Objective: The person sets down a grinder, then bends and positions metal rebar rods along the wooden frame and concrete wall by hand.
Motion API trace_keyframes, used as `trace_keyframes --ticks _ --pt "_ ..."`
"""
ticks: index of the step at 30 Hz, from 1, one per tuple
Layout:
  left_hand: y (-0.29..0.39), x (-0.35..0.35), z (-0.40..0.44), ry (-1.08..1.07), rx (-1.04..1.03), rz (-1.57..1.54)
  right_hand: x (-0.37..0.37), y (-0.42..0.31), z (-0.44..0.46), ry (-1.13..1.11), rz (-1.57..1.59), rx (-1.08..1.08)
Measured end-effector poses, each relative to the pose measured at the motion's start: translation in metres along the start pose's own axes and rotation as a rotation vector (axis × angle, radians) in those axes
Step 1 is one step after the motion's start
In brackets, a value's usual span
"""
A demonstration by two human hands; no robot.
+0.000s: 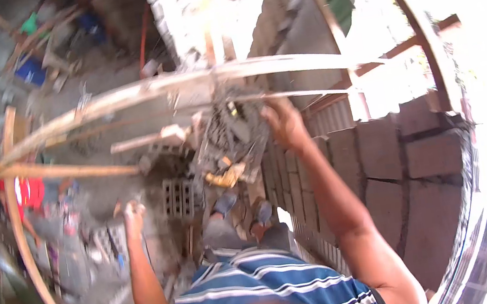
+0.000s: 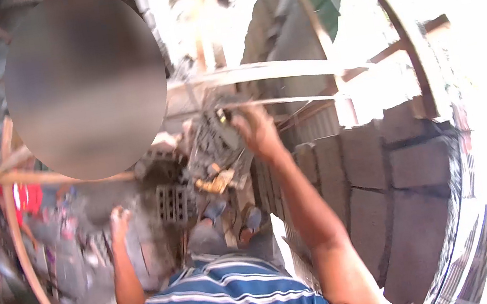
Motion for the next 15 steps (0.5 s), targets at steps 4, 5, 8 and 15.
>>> trace_keyframes --ticks 4,5,8,15 --pt "0.253 -0.136 -0.032 -0.368 -0.209 0.069 0.043 -0.019 -0.101 -0.177 0.413 -0.298" --pt "0.298 -0.167 -0.034 -0.470 -0.359 0.087 0.066 -0.026 -0.122 -0.137 0.477 -0.308" --pt "0.438 -0.221 -0.067 -0.588 -0.650 0.412 0.157 -0.064 -0.193 0.093 0.491 -0.278" --pt "0.653 -0.236 -0.220 -1.041 -1.158 -0.131 0.327 -0.209 -0.398 0.769 -0.267 -0.382"
Point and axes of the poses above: each hand's wrist, its own z-axis towards the middle knuckle, its own x-axis out of the back of the hand, y = z × x, the point moved 9 cm from there along z, towards the middle knuckle, and after that the axes turned 15 degrees about -y, right-handed, at the moved point
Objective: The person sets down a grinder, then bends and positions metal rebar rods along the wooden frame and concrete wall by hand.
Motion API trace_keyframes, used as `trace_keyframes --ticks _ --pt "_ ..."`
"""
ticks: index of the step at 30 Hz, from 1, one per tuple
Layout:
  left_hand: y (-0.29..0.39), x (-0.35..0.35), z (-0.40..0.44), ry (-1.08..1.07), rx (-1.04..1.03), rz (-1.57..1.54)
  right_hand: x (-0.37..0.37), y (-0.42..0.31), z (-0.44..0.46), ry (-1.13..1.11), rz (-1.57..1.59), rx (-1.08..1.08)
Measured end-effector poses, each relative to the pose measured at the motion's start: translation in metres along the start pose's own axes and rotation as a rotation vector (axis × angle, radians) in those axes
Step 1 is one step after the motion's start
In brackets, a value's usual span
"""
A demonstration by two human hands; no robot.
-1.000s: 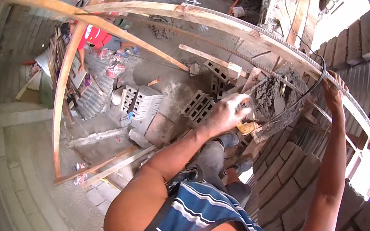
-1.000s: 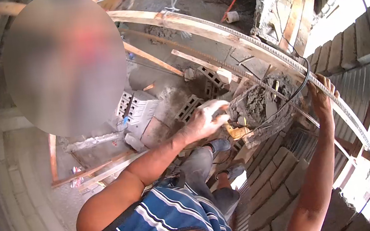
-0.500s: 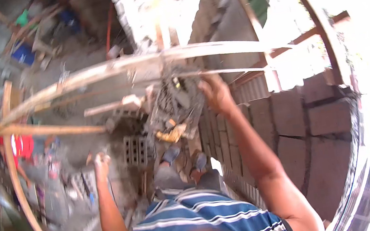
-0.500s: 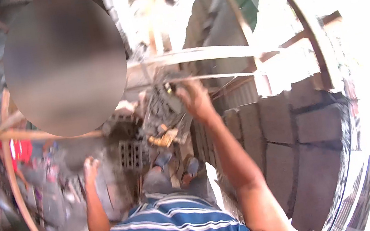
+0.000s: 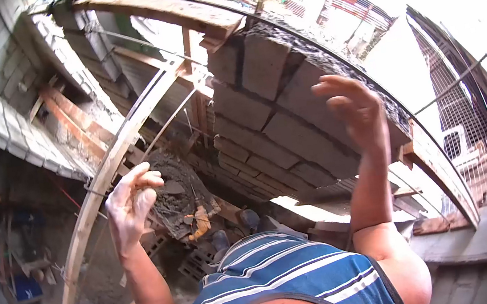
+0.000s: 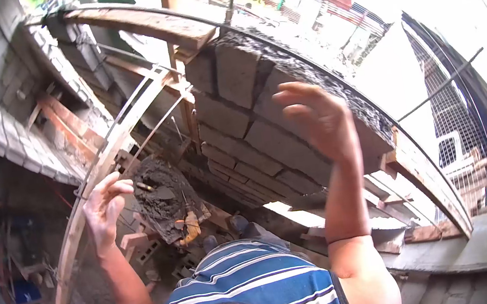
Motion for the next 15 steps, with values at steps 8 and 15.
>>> trace_keyframes --ticks 8,15 --pt "0.245 -0.094 0.017 -0.585 -0.776 -0.420 0.136 0.070 -0.098 0.240 -0.493 -0.403" --pt "0.271 -0.081 -0.007 -0.569 -1.184 -0.450 0.133 0.122 -0.100 0.192 -0.610 -0.350"
Point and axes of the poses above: each hand's wrist, its own z-axis towards the middle knuckle, its own x-axis out of the back of the hand, y = z × x, the point moved 9 cm from there along z, towards the middle knuckle, and after that the axes turned 15 degrees about -y, right-handed, at the moved point
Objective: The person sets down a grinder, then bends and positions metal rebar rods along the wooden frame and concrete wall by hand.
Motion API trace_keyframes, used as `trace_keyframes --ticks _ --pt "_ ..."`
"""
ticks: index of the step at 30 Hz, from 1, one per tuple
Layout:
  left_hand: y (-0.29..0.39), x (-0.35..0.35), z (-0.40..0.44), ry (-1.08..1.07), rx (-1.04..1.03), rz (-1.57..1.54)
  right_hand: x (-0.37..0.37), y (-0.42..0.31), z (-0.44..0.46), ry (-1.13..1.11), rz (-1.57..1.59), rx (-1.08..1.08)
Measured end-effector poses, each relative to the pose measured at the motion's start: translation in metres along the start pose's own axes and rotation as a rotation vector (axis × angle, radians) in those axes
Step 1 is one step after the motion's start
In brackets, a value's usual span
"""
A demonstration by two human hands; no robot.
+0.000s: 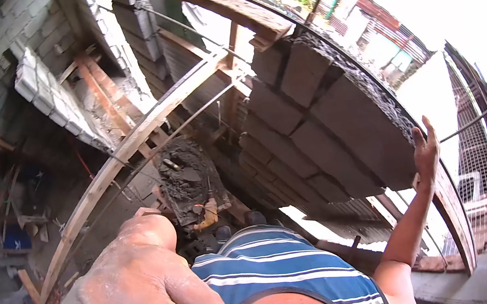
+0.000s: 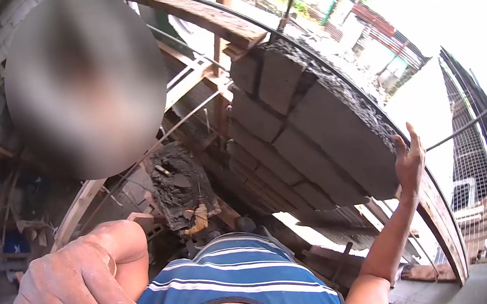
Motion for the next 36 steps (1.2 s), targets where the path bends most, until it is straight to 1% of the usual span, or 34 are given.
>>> trace_keyframes --ticks 1,2,4,5,6,8,9,10,11,12,13,14,15,17,18,19,20,21,22,23,24,25,26,28,34,36 --pt "0.016 0.004 -0.006 0.032 -0.153 -0.046 -0.004 -0.001 0.002 -0.006 -0.024 0.012" --pt "0.031 0.004 -0.007 0.033 -0.143 -0.033 -0.007 -0.001 0.003 -0.013 -0.014 0.024" --pt "0.025 0.002 -0.015 0.025 0.388 0.020 -0.011 0.000 0.006 -0.027 -0.142 -0.007" --pt "0.045 0.008 -0.029 -0.059 0.025 0.069 -0.012 -0.001 0.007 -0.025 -0.160 -0.002" --pt "0.041 0.015 -0.028 -0.059 0.043 0.016 -0.015 -0.001 0.007 -0.033 -0.148 0.015" --pt "0.030 0.030 -0.043 -0.065 0.266 -0.013 -0.022 0.013 0.008 -0.038 -0.198 -0.082" --pt "0.032 0.026 -0.049 -0.050 0.296 0.035 -0.024 0.016 0.008 -0.016 -0.251 -0.027" --pt "0.018 0.021 -0.055 0.015 0.329 -0.095 -0.026 0.023 0.008 0.009 -0.292 0.038" --pt "-0.001 0.018 -0.061 0.091 0.360 -0.218 -0.031 0.040 0.011 0.002 -0.221 0.034" --pt "-0.023 0.017 -0.067 0.177 0.380 -0.343 -0.029 0.039 0.012 0.023 -0.198 0.114" --pt "-0.040 0.018 -0.072 0.266 0.386 -0.476 -0.032 0.048 0.013 0.020 -0.194 0.071" --pt "-0.045 0.006 -0.060 0.305 0.330 -0.590 -0.032 0.048 0.015 0.014 -0.155 0.014" --pt "-0.047 -0.008 -0.052 0.331 0.310 -0.729 -0.033 0.055 0.018 0.024 -0.259 0.187" --pt "-0.047 -0.033 -0.036 0.342 0.273 -1.070 -0.030 0.061 0.019 -0.018 -0.219 0.123" --pt "-0.050 -0.041 -0.025 0.357 0.281 -1.059 -0.028 0.058 0.017 -0.036 -0.204 0.085" --pt "-0.026 -0.024 -0.010 0.423 -0.113 -0.714 -0.030 0.058 0.017 -0.047 -0.193 0.055" --pt "0.010 -0.018 -0.015 0.461 -0.493 -0.351 -0.028 0.058 0.017 -0.058 -0.184 0.036" --pt "0.005 -0.015 -0.022 0.461 -0.484 -0.352 -0.029 0.057 0.016 -0.066 -0.173 0.017" --pt "-0.039 -0.033 -0.019 0.297 -0.097 -0.786 -0.028 0.056 0.016 -0.076 -0.168 0.006" --pt "-0.067 -0.070 -0.029 0.108 0.306 -1.195 -0.029 0.056 0.015 -0.089 -0.161 -0.006" --pt "-0.065 -0.067 -0.033 0.110 0.302 -1.181 -0.027 0.056 0.016 -0.091 -0.159 -0.014" --pt "-0.057 -0.057 -0.033 0.163 0.180 -1.078 -0.027 0.056 0.015 -0.102 -0.155 -0.020" --pt "-0.051 -0.050 -0.033 0.196 0.103 -1.016 -0.026 0.055 0.015 -0.109 -0.153 -0.029" --pt "-0.047 -0.045 -0.036 0.221 0.059 -0.991 -0.028 0.054 0.015 -0.126 -0.151 -0.039" --pt "-0.046 -0.043 -0.041 0.217 0.048 -0.948 -0.033 0.051 0.018 -0.153 -0.139 -0.061" --pt "-0.045 -0.044 -0.049 0.201 0.077 -0.907 -0.035 0.048 0.019 -0.164 -0.134 -0.065"
Point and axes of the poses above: each hand's wrist, its own z-axis towards the middle knuckle, its own x-axis out of the back of the hand, y = z × x, the point moved 9 cm from there along z, towards the middle knuckle, and after that the axes turned 15 degrees about -y, right-handed, at the moved point
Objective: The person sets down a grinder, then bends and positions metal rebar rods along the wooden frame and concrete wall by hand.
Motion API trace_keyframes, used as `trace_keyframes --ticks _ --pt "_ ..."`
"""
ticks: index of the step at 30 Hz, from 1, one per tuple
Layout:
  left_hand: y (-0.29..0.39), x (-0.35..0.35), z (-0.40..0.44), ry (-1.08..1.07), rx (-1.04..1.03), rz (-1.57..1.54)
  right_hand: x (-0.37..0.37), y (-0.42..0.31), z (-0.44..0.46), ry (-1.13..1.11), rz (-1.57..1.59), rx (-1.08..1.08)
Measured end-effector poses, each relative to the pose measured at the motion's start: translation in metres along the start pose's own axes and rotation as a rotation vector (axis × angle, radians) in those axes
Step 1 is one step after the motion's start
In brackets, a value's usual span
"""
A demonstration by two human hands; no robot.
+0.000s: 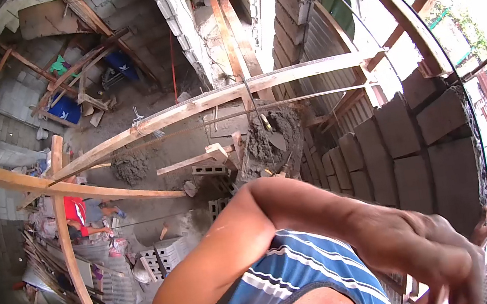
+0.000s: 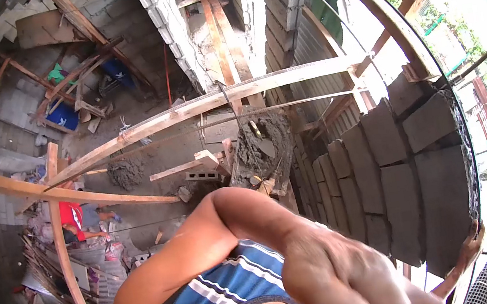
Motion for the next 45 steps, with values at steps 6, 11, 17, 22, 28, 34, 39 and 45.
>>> trace_keyframes --ticks 6,11,17,22,28,34,39,45 --pt "-0.024 0.052 -0.140 0.331 0.615 0.719 0.000 -0.001 -0.004 0.039 0.002 -0.026" --pt "-0.047 0.046 -0.472 0.957 1.921 1.512 0.013 -0.031 -0.015 0.034 -0.009 0.008" --pt "-0.119 -0.141 -0.750 1.434 2.120 0.521 0.015 -0.034 -0.017 0.049 -0.020 0.039" --pt "-0.126 -0.183 -0.797 1.219 2.522 0.406 0.020 -0.040 -0.021 0.111 -0.022 0.105" --pt "-0.102 -0.079 -0.697 1.811 1.878 0.687 0.020 -0.045 -0.022 0.080 -0.060 0.116" --pt "-0.107 -0.004 -0.662 1.592 1.746 0.925 0.019 -0.046 -0.022 0.042 -0.098 0.110" --pt "-0.099 -0.044 -0.682 1.718 1.790 0.911 0.010 -0.041 -0.016 0.007 -0.080 0.198" --pt "-0.057 -0.173 -0.705 2.242 1.619 0.922 0.001 -0.018 -0.002 -0.008 -0.127 0.142"
Point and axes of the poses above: each hand's wrist, its own z-axis towards the middle knuckle, its own x-axis out of the back of the hand, y = z × x, the point moved 9 cm from there along z, towards the middle knuckle, and after that the axes turned 15 degrees about -y, right-handed, at the moved point
